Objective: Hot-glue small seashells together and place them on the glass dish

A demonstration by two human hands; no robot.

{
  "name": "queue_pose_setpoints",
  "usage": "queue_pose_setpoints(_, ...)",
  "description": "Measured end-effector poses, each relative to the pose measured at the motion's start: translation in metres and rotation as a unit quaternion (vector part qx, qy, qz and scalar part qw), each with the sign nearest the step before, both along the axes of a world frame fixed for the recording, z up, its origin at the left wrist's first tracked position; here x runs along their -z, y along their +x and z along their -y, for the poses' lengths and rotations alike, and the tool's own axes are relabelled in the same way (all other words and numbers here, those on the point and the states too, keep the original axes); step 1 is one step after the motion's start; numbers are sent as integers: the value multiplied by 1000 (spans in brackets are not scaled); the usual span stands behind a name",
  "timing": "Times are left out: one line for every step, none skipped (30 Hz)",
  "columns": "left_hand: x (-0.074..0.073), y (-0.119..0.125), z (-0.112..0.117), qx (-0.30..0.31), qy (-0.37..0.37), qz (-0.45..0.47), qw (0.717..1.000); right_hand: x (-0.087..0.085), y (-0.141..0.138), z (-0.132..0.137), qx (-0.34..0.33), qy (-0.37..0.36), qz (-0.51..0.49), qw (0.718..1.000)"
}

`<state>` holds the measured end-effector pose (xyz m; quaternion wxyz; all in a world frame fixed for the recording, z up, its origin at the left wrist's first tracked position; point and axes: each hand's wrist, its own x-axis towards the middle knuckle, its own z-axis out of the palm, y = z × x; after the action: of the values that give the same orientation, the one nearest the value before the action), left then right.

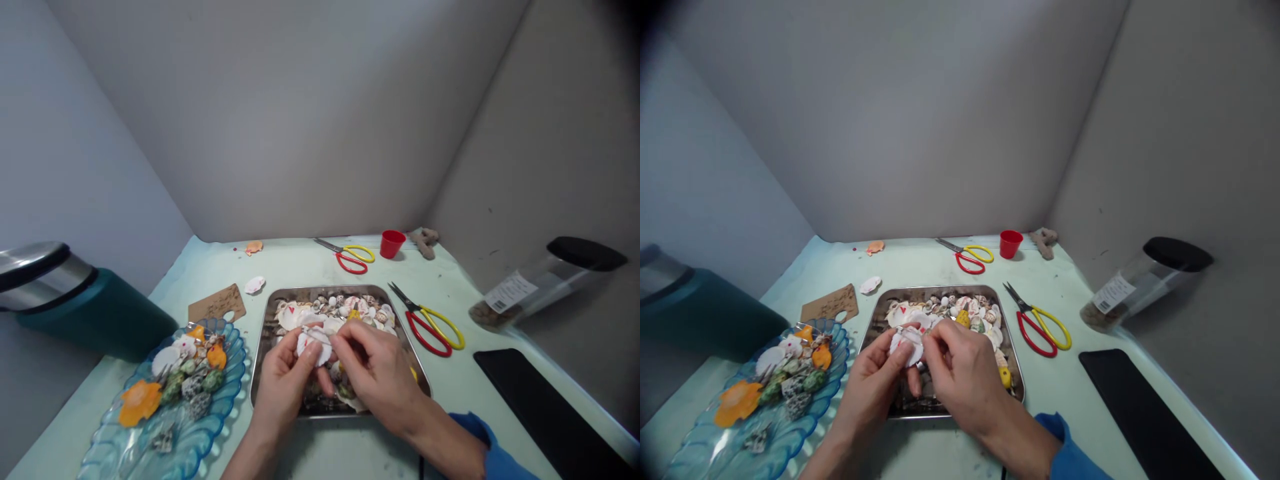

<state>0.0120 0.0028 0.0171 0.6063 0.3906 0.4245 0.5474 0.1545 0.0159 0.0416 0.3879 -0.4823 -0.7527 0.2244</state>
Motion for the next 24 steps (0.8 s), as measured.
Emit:
queue_pose_setpoints(0, -1, 0, 5, -1, 6, 1000, 0, 0, 0, -5, 0, 1, 1000)
queue_pose_setpoints(0, -1, 0, 9, -2, 11, 1000, 1, 0, 0, -9, 0, 2, 1000)
queue_pose_setpoints(0, -2, 0, 11, -3, 15, 1000, 2, 0, 0, -11, 1, 3, 1000)
queue_pose_setpoints(1, -2, 0, 12, -3, 16, 1000, 3, 0, 0, -12, 3, 4, 1000)
queue_pose_setpoints(1, -2, 0, 11, -1, 17, 1000, 3, 0, 1, -14, 5, 4, 1000)
queue_pose_setpoints(2, -3, 0, 11, 0, 17, 1000, 4, 0, 1, -17, 8, 3, 1000)
queue_pose_setpoints(3, -3, 0, 14, 1, 17, 1000, 5, 0, 2, -22, 11, 2, 1000)
queue_pose_setpoints(4, -3, 0, 19, 2, 18, 1000, 5, 0, 2, -30, 15, 2, 999)
queue_pose_setpoints(4, -4, 0, 25, 3, 22, 999, 6, 0, 2, -39, 19, 2, 999)
queue_pose_setpoints(4, -4, 0, 33, 4, 26, 999, 7, 0, 1, -48, 22, 4, 999)
queue_pose_setpoints(4, -5, 0, 42, 4, 29, 999, 7, 1, 1, -56, 24, 5, 998)
queue_pose_setpoints(4, -5, 0, 50, 3, 31, 998, 7, 1, 0, -61, 25, 7, 998)
queue_pose_setpoints(3, -5, 0, 56, 2, 33, 998, 7, 1, -1, -64, 25, 8, 998)
queue_pose_setpoints(3, -6, 0, 59, 2, 33, 998, 7, 1, -1, -64, 24, 7, 998)
queue_pose_setpoints(2, -6, 1, 60, 3, 31, 998, 7, 2, -1, -64, 20, 6, 998)
queue_pose_setpoints(2, -6, 1, 59, 3, 30, 998, 7, 2, -1, -65, 16, 5, 998)
queue_pose_setpoints(2, -5, 1, 55, 3, 27, 998, 6, 2, -1, -65, 10, 4, 998)
queue_pose_setpoints(2, -4, 1, 48, 4, 21, 999, 6, 2, 0, -65, 5, 3, 998)
queue_pose_setpoints(2, -4, 2, 40, 5, 14, 999, 5, 2, 0, -65, -1, 5, 998)
queue_pose_setpoints(2, -3, 2, 32, 8, 5, 999, 5, 2, 1, -65, -6, 7, 998)
queue_pose_setpoints(3, -2, 2, 26, 11, -4, 1000, 5, 2, 2, -63, -9, 11, 998)
queue_pose_setpoints(3, -2, 2, 24, 16, -12, 1000, 6, 1, 3, -60, -11, 14, 998)
queue_pose_setpoints(3, -2, 3, 26, 19, -19, 999, 6, 1, 3, -58, -11, 15, 998)
queue_pose_setpoints(3, -1, 3, 30, 22, -23, 999, 7, 0, 4, -55, -9, 15, 998)
